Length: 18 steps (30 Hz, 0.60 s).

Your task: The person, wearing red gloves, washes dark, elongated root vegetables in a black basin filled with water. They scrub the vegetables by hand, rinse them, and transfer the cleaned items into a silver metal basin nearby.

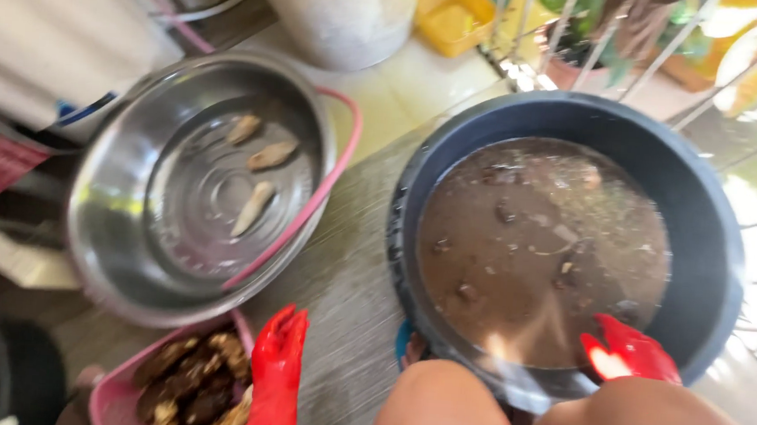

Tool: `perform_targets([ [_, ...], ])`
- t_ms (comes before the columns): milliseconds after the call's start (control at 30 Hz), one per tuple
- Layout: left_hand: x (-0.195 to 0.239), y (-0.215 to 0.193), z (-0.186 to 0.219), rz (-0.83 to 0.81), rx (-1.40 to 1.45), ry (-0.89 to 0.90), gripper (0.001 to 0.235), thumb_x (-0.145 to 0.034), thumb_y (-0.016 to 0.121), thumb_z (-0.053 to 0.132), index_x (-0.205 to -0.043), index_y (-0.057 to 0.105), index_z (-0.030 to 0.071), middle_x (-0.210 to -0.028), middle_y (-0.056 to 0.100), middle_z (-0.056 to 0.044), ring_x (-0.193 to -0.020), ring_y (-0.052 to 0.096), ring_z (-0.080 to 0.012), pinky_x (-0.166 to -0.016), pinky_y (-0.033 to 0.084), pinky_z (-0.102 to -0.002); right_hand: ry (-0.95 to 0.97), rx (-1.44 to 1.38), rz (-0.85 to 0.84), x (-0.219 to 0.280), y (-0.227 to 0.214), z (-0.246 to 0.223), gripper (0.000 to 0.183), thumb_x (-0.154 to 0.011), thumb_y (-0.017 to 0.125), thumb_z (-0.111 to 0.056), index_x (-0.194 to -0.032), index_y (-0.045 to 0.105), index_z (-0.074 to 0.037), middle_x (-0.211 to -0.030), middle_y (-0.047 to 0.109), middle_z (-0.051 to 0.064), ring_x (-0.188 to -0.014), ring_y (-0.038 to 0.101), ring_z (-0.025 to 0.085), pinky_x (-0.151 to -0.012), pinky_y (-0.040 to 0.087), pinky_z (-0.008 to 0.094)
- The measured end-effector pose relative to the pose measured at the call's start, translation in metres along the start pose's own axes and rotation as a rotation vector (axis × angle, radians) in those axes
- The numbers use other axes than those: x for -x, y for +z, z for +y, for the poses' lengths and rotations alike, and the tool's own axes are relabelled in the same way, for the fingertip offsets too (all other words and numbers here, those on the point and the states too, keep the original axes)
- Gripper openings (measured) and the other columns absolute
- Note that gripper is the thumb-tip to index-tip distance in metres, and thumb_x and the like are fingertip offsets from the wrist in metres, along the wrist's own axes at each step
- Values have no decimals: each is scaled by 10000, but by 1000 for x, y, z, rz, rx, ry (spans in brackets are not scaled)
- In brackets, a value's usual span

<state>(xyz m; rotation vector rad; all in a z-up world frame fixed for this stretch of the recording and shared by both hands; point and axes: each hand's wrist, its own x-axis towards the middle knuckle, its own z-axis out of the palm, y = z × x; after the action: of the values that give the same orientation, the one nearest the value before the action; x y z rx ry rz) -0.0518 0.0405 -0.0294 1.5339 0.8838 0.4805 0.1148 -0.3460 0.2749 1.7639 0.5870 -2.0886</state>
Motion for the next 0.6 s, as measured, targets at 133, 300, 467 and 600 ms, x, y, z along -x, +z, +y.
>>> perform_targets([
  [133,-9,123,90,-298,-62,180,370,-895,723,106,-1254,686,26,-1112,792,-127,-1020,742,-162,-948,583,-288,242,-934,982,-241,29,129,755,-889,589,-537,-1591,345,-407,-1590,491,-89,-1485,456,181,-1246,365,342],
  [300,-3,238,96,-609,-197,-10,432,-855,766,229,-1276,705,156,-1123,799,-25,-1022,737,-117,-926,574,-265,83,-1011,1131,-292,14,155,828,-828,727,-459,-1566,413,-250,-1578,490,51,-1458,472,277,-1217,382,401],
  [467,-6,286,4,-729,-145,-216,572,-835,841,219,-1363,645,119,-1199,741,-127,-1108,692,-226,-951,561,-373,85,-930,1345,-340,-29,185,804,-839,718,-535,-1533,491,-200,-1483,592,90,-1362,564,310,-1145,462,455],
  [600,-16,295,-38,-877,-582,-51,650,-834,831,463,-1380,637,170,-1274,724,-100,-1233,667,-246,-1059,549,-371,161,-1019,1403,-345,-77,193,841,-809,772,-594,-1471,567,-118,-1344,667,181,-1256,642,386,-1050,548,541],
])
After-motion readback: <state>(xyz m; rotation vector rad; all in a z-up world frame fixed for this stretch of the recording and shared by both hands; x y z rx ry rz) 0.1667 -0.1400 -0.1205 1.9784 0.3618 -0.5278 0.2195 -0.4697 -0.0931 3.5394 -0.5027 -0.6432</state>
